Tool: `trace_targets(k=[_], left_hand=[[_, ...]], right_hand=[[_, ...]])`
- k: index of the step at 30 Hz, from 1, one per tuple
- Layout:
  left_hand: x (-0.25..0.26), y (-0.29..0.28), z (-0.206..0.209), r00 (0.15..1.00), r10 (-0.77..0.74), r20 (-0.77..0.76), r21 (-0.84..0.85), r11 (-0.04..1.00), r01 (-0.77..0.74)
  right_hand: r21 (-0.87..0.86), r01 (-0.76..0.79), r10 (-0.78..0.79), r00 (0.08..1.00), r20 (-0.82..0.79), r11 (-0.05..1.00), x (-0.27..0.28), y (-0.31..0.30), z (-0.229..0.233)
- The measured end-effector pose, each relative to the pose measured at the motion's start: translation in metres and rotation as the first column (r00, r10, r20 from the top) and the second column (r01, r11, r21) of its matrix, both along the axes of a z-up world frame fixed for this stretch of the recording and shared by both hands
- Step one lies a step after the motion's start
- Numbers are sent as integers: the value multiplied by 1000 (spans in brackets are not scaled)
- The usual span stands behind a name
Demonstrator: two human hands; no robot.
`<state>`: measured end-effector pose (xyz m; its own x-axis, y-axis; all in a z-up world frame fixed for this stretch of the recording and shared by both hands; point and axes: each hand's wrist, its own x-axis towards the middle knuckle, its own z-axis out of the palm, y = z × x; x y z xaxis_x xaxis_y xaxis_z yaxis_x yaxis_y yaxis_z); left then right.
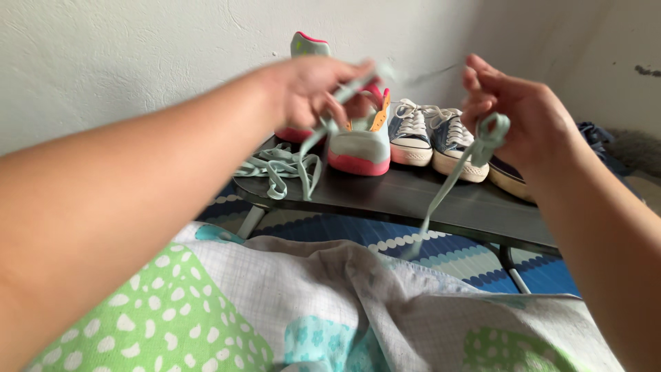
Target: The person threads white shoelaces through the eyelets of a blue canvas sneaker on a small table, pulling the laces tight and working them through successive eyelet pairs. They then set the sneaker aside and begin threading light green laces into a pair of toddler shoes.
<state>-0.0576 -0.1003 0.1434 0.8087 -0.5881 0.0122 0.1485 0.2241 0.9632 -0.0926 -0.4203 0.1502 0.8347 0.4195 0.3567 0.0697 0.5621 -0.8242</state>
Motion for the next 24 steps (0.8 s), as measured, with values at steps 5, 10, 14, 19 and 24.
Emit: trace_targets(k=[5,10,14,19,24], left_hand=[[-28,-61,-5,995,-9,103,150,989,-6],[-39,-74,-2,954,69,291,113,988,-106],[-36,-81,-8,947,181,263,55,978,-202],[-36,-105,-17,812,383,441,-34,911,-411],[-44,-110,-20,970,205,130,70,974,-215]], right_hand=[[-268,163,-147,986,81,950,-17,38,14],[-456,247,-217,969,119,855,-25,43,5],[-477,304,-223,950,220,824,-30,34,-1],[-397,408,-268,893,363,823,-26,37,1],[-145,459,-381,846,373,877,-15,30,7]])
